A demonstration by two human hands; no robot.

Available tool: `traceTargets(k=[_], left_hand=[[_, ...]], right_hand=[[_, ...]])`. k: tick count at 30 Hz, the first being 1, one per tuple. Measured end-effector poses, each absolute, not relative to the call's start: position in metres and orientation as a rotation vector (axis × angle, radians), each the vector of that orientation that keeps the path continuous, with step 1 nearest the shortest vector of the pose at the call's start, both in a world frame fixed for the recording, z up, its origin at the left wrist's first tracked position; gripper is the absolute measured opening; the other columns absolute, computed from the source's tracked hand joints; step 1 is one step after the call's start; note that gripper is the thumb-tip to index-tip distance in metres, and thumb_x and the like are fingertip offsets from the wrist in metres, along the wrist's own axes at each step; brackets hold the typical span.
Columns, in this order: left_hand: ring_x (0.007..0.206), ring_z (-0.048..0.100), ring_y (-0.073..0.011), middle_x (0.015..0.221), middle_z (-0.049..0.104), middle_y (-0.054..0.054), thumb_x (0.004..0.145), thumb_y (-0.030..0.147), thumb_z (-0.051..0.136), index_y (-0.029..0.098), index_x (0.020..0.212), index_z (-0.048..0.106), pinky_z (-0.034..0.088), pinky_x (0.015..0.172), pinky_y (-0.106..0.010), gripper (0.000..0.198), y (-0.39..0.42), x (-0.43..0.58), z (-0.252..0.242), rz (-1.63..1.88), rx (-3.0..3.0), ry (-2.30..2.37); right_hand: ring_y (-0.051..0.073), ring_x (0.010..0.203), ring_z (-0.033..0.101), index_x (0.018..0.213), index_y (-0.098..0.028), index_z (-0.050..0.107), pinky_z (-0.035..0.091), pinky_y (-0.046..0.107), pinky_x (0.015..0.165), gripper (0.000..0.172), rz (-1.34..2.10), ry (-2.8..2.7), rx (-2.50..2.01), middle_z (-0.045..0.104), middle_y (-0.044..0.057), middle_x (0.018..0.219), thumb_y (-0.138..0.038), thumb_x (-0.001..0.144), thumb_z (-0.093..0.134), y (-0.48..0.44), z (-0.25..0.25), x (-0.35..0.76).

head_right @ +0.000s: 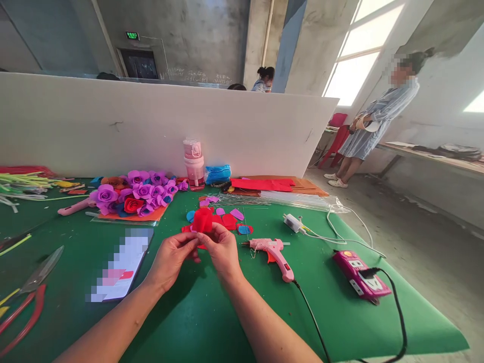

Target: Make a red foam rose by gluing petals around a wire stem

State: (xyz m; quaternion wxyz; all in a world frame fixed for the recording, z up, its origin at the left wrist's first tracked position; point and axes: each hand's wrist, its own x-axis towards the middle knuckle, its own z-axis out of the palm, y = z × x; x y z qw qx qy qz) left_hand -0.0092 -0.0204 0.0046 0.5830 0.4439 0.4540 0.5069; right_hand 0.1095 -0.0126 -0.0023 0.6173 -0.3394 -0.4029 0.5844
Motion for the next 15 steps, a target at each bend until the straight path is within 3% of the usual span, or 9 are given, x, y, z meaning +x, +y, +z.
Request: traceTargets(k=[5,10,15], left_hand=[[0.052,0.05,-0.0096,0.066,0.062,0.0,0.064,0.037,0.076,0.014,0.086,0.071,0.043,0.049,-0.022,0.032,-0.018,-0.0146,0.0111,1.25,1.039,1.101],[0.062,0.052,-0.011,0.069,0.065,-0.002,0.063,0.033,0.075,0.014,0.079,0.072,0.043,0.062,-0.023,0.026,-0.0145,-0.0189,0.0122,1.343,1.016,1.108],[0.065,0.052,-0.0113,0.071,0.066,-0.002,0.061,0.031,0.077,0.014,0.075,0.072,0.042,0.064,-0.023,0.023,-0.0151,-0.019,0.0126,1.334,0.991,1.077]], right_hand=[[0.018,0.083,0.067,0.09,-0.021,0.071,0.051,0.03,0.078,0.022,1.27,-0.979,-0.801,0.074,0.002,0.089,-0.027,0.069,0.076,-0.0107,-0.005,0.1137],[0.02,0.084,0.067,0.09,-0.022,0.071,0.052,0.033,0.079,0.025,1.32,-0.982,-0.806,0.074,0.002,0.088,-0.028,0.066,0.078,-0.0104,-0.0082,0.1112],[0.019,0.084,0.067,0.089,-0.021,0.07,0.052,0.031,0.079,0.025,1.332,-0.985,-0.804,0.074,0.002,0.086,-0.027,0.066,0.078,-0.0107,-0.0094,0.1085]])
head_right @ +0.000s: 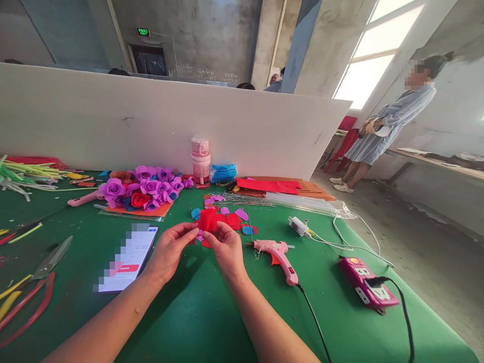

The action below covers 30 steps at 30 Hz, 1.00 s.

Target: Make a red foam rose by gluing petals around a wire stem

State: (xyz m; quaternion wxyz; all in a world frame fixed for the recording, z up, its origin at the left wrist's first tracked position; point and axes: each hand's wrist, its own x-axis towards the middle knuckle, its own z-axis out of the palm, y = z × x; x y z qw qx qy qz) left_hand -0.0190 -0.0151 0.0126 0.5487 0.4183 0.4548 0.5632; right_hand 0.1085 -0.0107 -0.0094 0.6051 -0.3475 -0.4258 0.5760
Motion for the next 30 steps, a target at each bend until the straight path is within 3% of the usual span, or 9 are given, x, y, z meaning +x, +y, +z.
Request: traceTargets(k=[11,17,30], left_hand=[[0.061,0.053,-0.0112,0.072,0.068,-0.005,0.062,0.031,0.076,0.014,0.081,0.075,0.042,0.059,-0.023,0.025,-0.0113,-0.0234,0.0062,1.275,0.837,0.952],[0.078,0.06,-0.0168,0.092,0.072,-0.008,0.068,0.028,0.072,0.017,0.093,0.075,0.045,0.069,-0.025,0.027,-0.0142,-0.0227,0.0086,1.155,0.978,0.824],[0.091,0.061,-0.0228,0.095,0.074,-0.008,0.068,0.029,0.073,0.017,0.093,0.076,0.045,0.081,-0.032,0.028,-0.0102,-0.0235,0.0068,1.153,0.951,0.841]], right_hand=[[0.016,0.076,0.067,0.097,-0.02,0.069,0.052,0.028,0.073,0.035,1.465,-0.913,-0.753,0.074,0.002,0.085,-0.026,0.064,0.08,-0.0136,-0.0053,0.1098],[0.014,0.064,0.065,0.102,-0.021,0.066,0.05,0.027,0.068,0.044,1.565,-0.833,-0.713,0.072,0.0,0.073,-0.023,0.061,0.082,-0.014,-0.0062,0.1111],[0.011,0.061,0.065,0.096,-0.02,0.059,0.048,0.026,0.069,0.046,1.634,-0.778,-0.711,0.071,-0.002,0.069,-0.023,0.058,0.085,-0.0102,-0.0064,0.1117]])
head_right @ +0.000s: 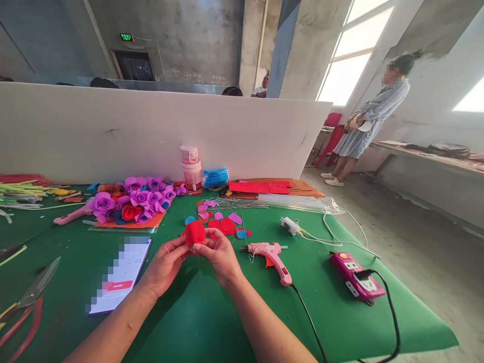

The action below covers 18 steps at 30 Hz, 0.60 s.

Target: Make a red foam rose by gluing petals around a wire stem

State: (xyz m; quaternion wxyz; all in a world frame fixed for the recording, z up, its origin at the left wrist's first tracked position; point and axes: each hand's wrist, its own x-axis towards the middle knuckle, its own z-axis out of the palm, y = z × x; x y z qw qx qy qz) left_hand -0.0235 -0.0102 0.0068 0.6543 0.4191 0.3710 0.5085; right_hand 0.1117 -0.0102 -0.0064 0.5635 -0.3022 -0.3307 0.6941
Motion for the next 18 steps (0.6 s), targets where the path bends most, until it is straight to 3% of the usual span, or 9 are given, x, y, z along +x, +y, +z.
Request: traceTargets(k=[5,18], left_hand=[[0.099,0.059,-0.0233,0.099,0.073,-0.008,0.074,0.028,0.07,0.018,0.1,0.075,0.042,0.088,-0.033,0.028,-0.0088,-0.0254,0.0021,1.131,0.969,0.781],[0.091,0.06,-0.0197,0.095,0.074,-0.007,0.073,0.024,0.072,0.02,0.096,0.076,0.041,0.09,-0.032,0.024,-0.0086,-0.0255,-0.0034,1.151,0.916,0.757]], right_hand=[[0.011,0.062,0.065,0.088,-0.02,0.058,0.049,0.025,0.069,0.043,1.634,-0.731,-0.728,0.07,-0.003,0.069,-0.023,0.056,0.086,-0.0089,-0.0097,0.1091],[0.011,0.071,0.063,0.088,-0.019,0.061,0.049,0.026,0.074,0.04,1.594,-0.744,-0.74,0.066,-0.002,0.075,-0.021,0.056,0.085,-0.0064,-0.0161,0.1095]])
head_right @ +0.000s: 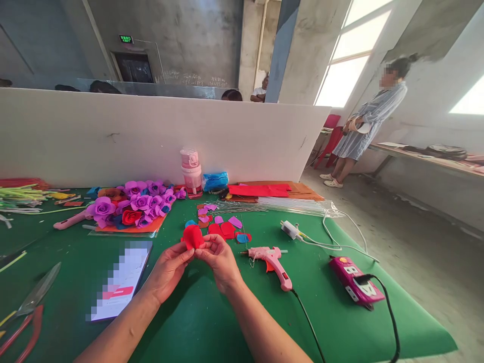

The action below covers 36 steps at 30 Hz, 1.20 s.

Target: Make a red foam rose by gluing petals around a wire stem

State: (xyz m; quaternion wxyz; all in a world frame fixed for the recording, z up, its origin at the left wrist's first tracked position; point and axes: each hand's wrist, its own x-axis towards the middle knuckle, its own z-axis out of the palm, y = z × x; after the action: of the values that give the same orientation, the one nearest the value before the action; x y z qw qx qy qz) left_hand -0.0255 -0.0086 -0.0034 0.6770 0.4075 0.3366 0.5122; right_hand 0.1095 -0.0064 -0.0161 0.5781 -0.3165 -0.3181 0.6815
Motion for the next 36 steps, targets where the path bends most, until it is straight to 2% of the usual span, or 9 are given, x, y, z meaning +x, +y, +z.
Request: traceTargets(k=[12,20,26,30,36], left_hand=[[0.095,0.059,-0.0198,0.089,0.074,-0.006,0.065,0.029,0.078,0.017,0.089,0.076,0.039,0.091,-0.03,0.027,-0.0068,-0.0207,-0.007,1.198,0.841,0.86],[0.091,0.06,-0.0197,0.087,0.074,-0.006,0.062,0.029,0.08,0.016,0.084,0.076,0.042,0.088,-0.03,0.025,-0.0078,-0.0198,-0.0067,1.23,0.835,0.888],[0.078,0.06,-0.0142,0.087,0.074,-0.006,0.064,0.025,0.079,0.016,0.089,0.076,0.044,0.072,-0.024,0.027,-0.0069,-0.02,-0.0055,1.25,0.749,0.869],[0.083,0.063,-0.0159,0.087,0.075,-0.007,0.064,0.023,0.079,0.016,0.089,0.076,0.045,0.079,-0.026,0.027,-0.0069,-0.0189,-0.0049,1.23,0.724,0.805],[0.086,0.064,-0.0167,0.088,0.075,-0.007,0.063,0.024,0.079,0.017,0.09,0.076,0.045,0.083,-0.027,0.028,-0.0069,-0.0183,-0.0043,1.238,0.73,0.805]], right_hand=[[0.009,0.069,0.062,0.083,-0.019,0.061,0.049,0.024,0.072,0.038,1.513,-0.796,-0.809,0.064,-0.002,0.081,-0.022,0.054,0.085,-0.006,-0.0163,0.1091],[0.011,0.066,0.062,0.078,-0.019,0.06,0.049,0.027,0.069,0.04,1.441,-0.88,-0.92,0.063,-0.003,0.076,-0.026,0.05,0.087,-0.0045,-0.0177,0.1101],[0.012,0.073,0.061,0.087,-0.018,0.069,0.047,0.026,0.071,0.033,1.563,-0.827,-0.896,0.068,0.002,0.083,-0.037,0.063,0.081,-0.0062,-0.0102,0.1142],[0.014,0.073,0.063,0.086,-0.017,0.072,0.046,0.027,0.073,0.033,1.674,-0.701,-0.811,0.07,0.004,0.078,-0.039,0.063,0.079,-0.0051,-0.0118,0.1152],[0.016,0.073,0.063,0.083,-0.018,0.075,0.046,0.027,0.073,0.027,1.635,-0.704,-0.818,0.072,0.004,0.077,-0.038,0.065,0.076,-0.0063,-0.0118,0.1151]])
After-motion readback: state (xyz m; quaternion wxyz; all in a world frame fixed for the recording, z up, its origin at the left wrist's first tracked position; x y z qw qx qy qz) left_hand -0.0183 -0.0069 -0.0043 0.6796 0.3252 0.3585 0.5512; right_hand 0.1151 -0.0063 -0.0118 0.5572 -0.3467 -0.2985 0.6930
